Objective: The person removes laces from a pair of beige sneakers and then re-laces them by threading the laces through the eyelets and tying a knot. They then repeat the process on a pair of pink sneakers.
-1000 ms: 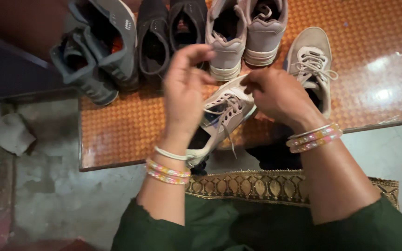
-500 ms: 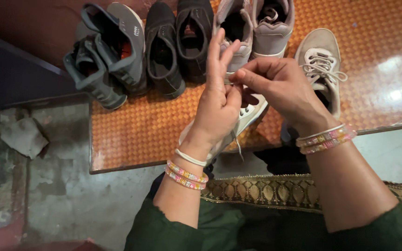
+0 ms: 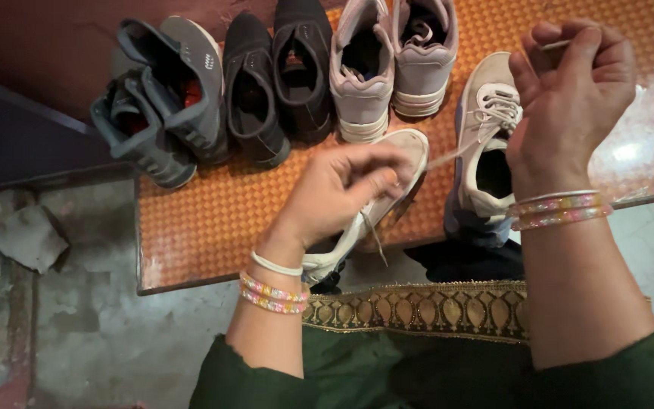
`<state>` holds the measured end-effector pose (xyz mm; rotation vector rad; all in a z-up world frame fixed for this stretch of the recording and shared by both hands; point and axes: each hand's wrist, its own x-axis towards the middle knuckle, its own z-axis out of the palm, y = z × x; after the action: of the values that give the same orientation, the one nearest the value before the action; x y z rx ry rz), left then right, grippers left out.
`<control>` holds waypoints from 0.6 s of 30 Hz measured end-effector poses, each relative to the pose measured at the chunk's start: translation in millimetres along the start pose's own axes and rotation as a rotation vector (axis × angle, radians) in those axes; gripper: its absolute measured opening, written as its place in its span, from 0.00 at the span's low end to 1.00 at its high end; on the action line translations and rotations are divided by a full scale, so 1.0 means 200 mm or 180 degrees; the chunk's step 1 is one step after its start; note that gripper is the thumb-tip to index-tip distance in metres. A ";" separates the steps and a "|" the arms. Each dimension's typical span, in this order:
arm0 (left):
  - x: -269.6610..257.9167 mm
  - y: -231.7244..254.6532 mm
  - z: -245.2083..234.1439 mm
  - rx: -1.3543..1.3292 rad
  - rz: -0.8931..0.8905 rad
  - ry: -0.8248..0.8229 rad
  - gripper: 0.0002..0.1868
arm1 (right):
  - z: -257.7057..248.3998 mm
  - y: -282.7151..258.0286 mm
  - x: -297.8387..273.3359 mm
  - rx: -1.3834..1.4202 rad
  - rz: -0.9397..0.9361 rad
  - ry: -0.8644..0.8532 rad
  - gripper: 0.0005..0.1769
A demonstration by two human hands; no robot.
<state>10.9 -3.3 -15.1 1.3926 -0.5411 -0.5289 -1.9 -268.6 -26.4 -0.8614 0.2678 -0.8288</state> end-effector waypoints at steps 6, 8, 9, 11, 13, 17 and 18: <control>-0.03 0.00 -0.03 0.2074 0.0219 0.0580 0.16 | 0.06 0.07 -0.09 -0.1022 -0.0386 -0.0849 0.07; -0.03 0.00 -0.08 0.3073 0.0411 0.0671 0.18 | 0.11 0.09 -0.15 -0.1123 -0.0048 -0.1405 0.07; -0.03 0.01 -0.09 0.3083 0.0186 0.0616 0.19 | 0.14 0.09 -0.19 -0.1590 0.0361 -0.1380 0.08; -0.02 0.01 -0.09 0.3091 -0.0262 0.0508 0.25 | 0.19 0.08 -0.27 -0.2676 0.0778 -0.1603 0.09; -0.01 0.00 -0.08 0.3329 -0.0434 0.0735 0.20 | 0.22 0.08 -0.31 -0.3537 0.0748 -0.2011 0.11; 0.00 -0.04 -0.06 0.3566 -0.0993 0.0929 0.10 | 0.23 0.09 -0.36 -0.4147 0.0604 -0.2685 0.14; 0.02 -0.04 -0.06 0.3557 -0.1006 0.0983 0.10 | 0.23 0.09 -0.36 -0.4205 0.0570 -0.2860 0.13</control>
<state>21.0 3.3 -25.0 2.6023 -0.3552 -0.2225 -16.8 -183.2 -18.4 -2.2936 0.0517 0.0824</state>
